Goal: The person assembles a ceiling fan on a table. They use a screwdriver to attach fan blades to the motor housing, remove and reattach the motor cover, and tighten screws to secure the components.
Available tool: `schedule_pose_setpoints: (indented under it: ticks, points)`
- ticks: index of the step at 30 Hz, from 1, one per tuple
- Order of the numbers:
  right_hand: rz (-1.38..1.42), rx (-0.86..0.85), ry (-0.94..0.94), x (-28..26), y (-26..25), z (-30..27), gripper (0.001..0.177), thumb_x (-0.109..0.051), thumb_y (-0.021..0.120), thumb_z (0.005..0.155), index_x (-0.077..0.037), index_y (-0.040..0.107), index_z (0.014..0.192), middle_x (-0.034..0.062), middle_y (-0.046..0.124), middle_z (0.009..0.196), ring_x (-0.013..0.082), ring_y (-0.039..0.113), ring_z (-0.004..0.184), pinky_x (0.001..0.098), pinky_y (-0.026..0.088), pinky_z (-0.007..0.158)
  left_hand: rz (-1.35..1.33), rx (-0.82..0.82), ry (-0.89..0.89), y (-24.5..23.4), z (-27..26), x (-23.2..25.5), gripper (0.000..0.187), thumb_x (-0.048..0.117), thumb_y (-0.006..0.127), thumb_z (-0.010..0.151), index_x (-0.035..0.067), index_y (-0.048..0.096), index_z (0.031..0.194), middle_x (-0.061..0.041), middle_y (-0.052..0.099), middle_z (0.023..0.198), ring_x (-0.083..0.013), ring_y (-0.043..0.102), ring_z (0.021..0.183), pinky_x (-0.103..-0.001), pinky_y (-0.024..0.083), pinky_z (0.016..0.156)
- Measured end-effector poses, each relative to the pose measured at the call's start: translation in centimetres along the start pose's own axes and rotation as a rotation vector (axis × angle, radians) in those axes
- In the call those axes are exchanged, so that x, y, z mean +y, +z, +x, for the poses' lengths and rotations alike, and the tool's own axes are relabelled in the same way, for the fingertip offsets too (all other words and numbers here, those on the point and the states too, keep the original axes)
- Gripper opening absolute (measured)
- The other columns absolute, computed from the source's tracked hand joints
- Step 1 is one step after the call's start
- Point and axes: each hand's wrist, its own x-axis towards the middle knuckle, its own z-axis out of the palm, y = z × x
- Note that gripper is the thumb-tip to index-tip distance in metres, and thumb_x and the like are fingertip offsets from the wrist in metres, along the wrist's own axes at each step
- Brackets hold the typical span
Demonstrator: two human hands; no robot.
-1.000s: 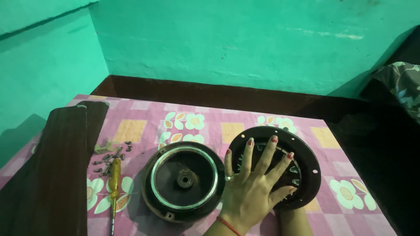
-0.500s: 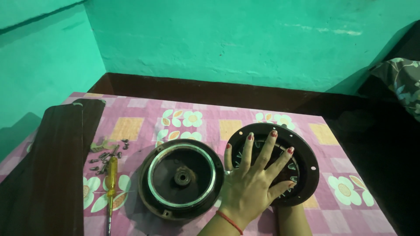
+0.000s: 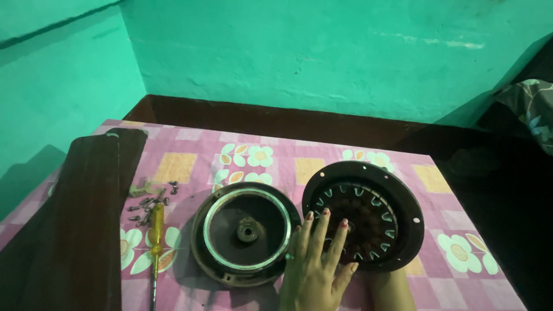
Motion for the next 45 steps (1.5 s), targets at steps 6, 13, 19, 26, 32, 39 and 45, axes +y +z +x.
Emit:
schedule_pose_setpoints:
  ticks: [6, 13, 19, 26, 32, 39, 45]
  points:
    - [-0.025, 0.024, 0.002, 0.2, -0.2, -0.1, 0.056, -0.064, 0.048, 0.103, -0.010, 0.041, 0.116, 0.0089, 0.040, 0.111, 0.0249, 0.039, 0.101, 0.0412, 0.036, 0.087, -0.090, 0.074, 0.003, 0.5, -1.3, -0.3, 0.076, 0.044, 0.061, 0.103, 0.004, 0.033, 0.161, -0.021, 0.033, 0.167, -0.0435, 0.032, 0.153, -0.059, 0.028, 0.123]
    - [-0.035, 0.078, 0.021, 0.1, 0.2, -0.4, 0.062, -0.073, 0.045, 0.102, -0.011, 0.041, 0.103, 0.0063, 0.038, 0.094, 0.0225, 0.038, 0.086, 0.0379, 0.036, 0.076, -0.120, 0.272, 0.022, 0.0, -1.8, -0.6, 0.073, 0.039, 0.062, 0.104, -0.003, 0.035, 0.157, -0.022, 0.041, 0.163, -0.0418, 0.038, 0.153, -0.059, 0.027, 0.126]
    - [0.020, 0.176, 0.108, 0.9, 1.7, 0.0, 0.070, -0.082, 0.042, 0.101, -0.013, 0.040, 0.092, 0.0041, 0.037, 0.080, 0.0204, 0.037, 0.073, 0.0350, 0.036, 0.067, -0.216, 0.346, -0.014, -3.0, -0.9, -0.9, 0.067, 0.030, 0.058, 0.105, -0.007, 0.034, 0.156, -0.025, 0.043, 0.161, -0.0454, 0.039, 0.153, -0.060, 0.024, 0.127]
    - [0.207, 0.553, 0.297, -0.5, 5.3, 4.8, 0.080, -0.091, 0.038, 0.099, -0.014, 0.039, 0.079, 0.0015, 0.035, 0.064, 0.0180, 0.036, 0.058, 0.0316, 0.036, 0.056, -0.192, 0.515, -0.284, -8.2, 0.8, -3.8, 0.059, 0.026, 0.046, 0.107, -0.005, 0.036, 0.156, -0.026, 0.047, 0.156, -0.0459, 0.041, 0.149, -0.054, 0.029, 0.124]
    - [-0.198, 0.824, 0.226, -1.5, 13.2, 5.4, 0.079, -0.092, 0.030, 0.086, -0.014, 0.033, 0.073, -0.0004, 0.024, 0.057, 0.0176, 0.022, 0.052, 0.0347, 0.041, 0.062, -0.157, 0.497, -0.499, -10.6, -1.4, -9.3, 0.051, 0.024, 0.042, 0.108, -0.004, 0.041, 0.150, -0.027, 0.055, 0.143, -0.0428, 0.053, 0.133, -0.048, 0.040, 0.111]
    - [-0.352, 0.688, 0.170, -2.2, 19.5, 5.2, 0.079, -0.095, 0.031, 0.081, -0.016, 0.032, 0.072, -0.0004, 0.026, 0.055, 0.0178, 0.024, 0.050, 0.0363, 0.039, 0.061, -0.259, 0.484, -0.589, -9.2, -3.1, -11.7, 0.050, 0.025, 0.041, 0.108, -0.007, 0.045, 0.146, -0.027, 0.059, 0.139, -0.0391, 0.060, 0.127, -0.044, 0.045, 0.106]
    - [-0.489, 0.370, 0.106, -2.0, 21.7, 6.1, 0.079, -0.093, 0.033, 0.085, -0.014, 0.034, 0.073, 0.0019, 0.030, 0.053, 0.0182, 0.028, 0.049, 0.0377, 0.038, 0.061, -0.496, 0.410, -0.920, -9.1, -3.6, -13.1, 0.051, 0.030, 0.038, 0.106, -0.001, 0.048, 0.145, -0.021, 0.059, 0.142, -0.0336, 0.059, 0.129, -0.039, 0.045, 0.105]
